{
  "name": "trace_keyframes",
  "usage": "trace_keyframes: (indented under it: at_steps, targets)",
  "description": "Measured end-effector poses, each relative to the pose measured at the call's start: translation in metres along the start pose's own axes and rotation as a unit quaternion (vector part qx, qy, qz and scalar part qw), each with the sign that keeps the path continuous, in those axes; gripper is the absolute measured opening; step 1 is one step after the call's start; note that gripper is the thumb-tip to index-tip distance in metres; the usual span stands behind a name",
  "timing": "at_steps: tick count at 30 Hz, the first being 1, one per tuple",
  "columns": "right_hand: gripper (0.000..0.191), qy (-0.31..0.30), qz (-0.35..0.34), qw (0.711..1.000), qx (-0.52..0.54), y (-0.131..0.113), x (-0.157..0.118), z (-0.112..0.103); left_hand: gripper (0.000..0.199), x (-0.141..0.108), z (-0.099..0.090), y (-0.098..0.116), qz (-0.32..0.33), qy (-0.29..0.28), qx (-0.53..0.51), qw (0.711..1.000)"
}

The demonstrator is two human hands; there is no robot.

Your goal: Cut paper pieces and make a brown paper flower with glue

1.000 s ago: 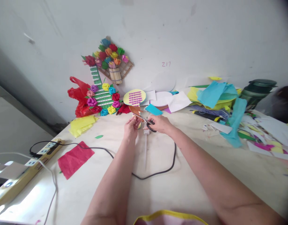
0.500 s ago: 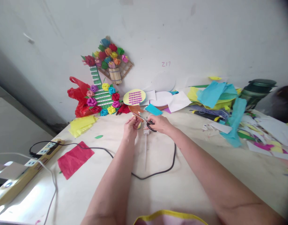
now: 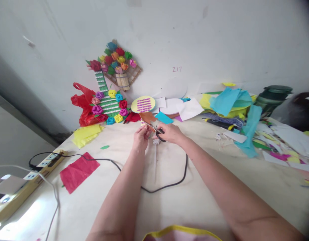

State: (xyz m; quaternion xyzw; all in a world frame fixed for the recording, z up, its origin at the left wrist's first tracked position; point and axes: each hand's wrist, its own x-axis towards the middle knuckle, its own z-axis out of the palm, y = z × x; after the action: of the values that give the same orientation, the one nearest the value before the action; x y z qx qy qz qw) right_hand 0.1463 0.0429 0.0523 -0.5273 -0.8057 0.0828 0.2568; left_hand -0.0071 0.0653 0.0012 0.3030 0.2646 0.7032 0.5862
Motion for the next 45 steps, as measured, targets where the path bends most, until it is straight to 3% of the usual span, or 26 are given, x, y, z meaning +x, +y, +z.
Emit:
trace_keyframes:
  at_steps: [30, 45]
  targets:
    - [0.025, -0.008, -0.011, 1.000, -0.002, -0.0014, -0.0002, -0.0003, 0.010, -0.0020, 0.0047, 0.0047, -0.003, 0.013, -0.005, 1.000]
    - [0.030, -0.004, -0.020, 1.000, -0.005, -0.0016, -0.0017, -0.0009, 0.012, -0.0013, 0.0024, 0.0054, -0.007, 0.010, 0.009, 1.000]
